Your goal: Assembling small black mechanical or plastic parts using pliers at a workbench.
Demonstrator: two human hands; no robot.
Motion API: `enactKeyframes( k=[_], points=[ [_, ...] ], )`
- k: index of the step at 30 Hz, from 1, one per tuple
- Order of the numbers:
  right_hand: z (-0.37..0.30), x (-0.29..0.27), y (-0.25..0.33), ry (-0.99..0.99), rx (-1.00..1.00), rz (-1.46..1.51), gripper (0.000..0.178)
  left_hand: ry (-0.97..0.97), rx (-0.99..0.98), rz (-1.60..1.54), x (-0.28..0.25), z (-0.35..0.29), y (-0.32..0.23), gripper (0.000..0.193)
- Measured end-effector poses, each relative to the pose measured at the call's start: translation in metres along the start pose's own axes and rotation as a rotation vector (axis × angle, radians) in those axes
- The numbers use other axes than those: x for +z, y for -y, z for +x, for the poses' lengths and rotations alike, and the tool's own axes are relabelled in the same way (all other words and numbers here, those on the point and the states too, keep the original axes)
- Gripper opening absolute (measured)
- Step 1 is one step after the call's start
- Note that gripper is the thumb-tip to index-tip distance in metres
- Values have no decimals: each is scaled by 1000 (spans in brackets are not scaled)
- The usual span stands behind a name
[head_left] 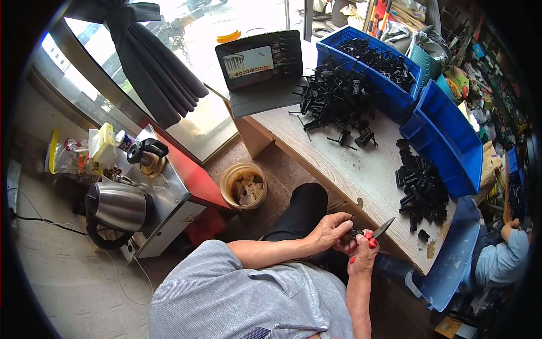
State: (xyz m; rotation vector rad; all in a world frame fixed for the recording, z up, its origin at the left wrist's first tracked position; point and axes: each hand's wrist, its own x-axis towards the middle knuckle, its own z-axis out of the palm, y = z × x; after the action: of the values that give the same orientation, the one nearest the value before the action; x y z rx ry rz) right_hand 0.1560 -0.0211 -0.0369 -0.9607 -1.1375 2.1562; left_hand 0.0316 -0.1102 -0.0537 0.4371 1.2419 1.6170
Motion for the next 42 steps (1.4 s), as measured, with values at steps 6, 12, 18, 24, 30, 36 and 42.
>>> enactKeyframes(
  k=[6, 12, 18, 24, 30, 36, 42],
  points=[
    [2, -9, -10, -13, 30, -32, 17, 87, -134, -81, -2, -3, -13, 41],
    [0, -2, -9, 50, 21, 33, 9, 216, -268, -245, -4, -1, -10, 39],
    [-4, 8, -6, 2, 47, 6, 8, 74, -316, -281, 2, 3, -8, 22],
    [0, 5, -15, -96, -28, -73, 10, -42, -488, -476, 15, 11, -14, 18],
    [-2, 13, -20, -161, -54, -154, 11, -110, -556, -451, 15, 18, 2, 17],
    [-5, 13, -27, -160, -26, -194, 11, -54, -622, -541, 3, 17, 22, 18],
    [-4, 5, -14, -127, -32, -106, 14, 149, -231, -139, -4, -1, -7, 29]
  ],
)
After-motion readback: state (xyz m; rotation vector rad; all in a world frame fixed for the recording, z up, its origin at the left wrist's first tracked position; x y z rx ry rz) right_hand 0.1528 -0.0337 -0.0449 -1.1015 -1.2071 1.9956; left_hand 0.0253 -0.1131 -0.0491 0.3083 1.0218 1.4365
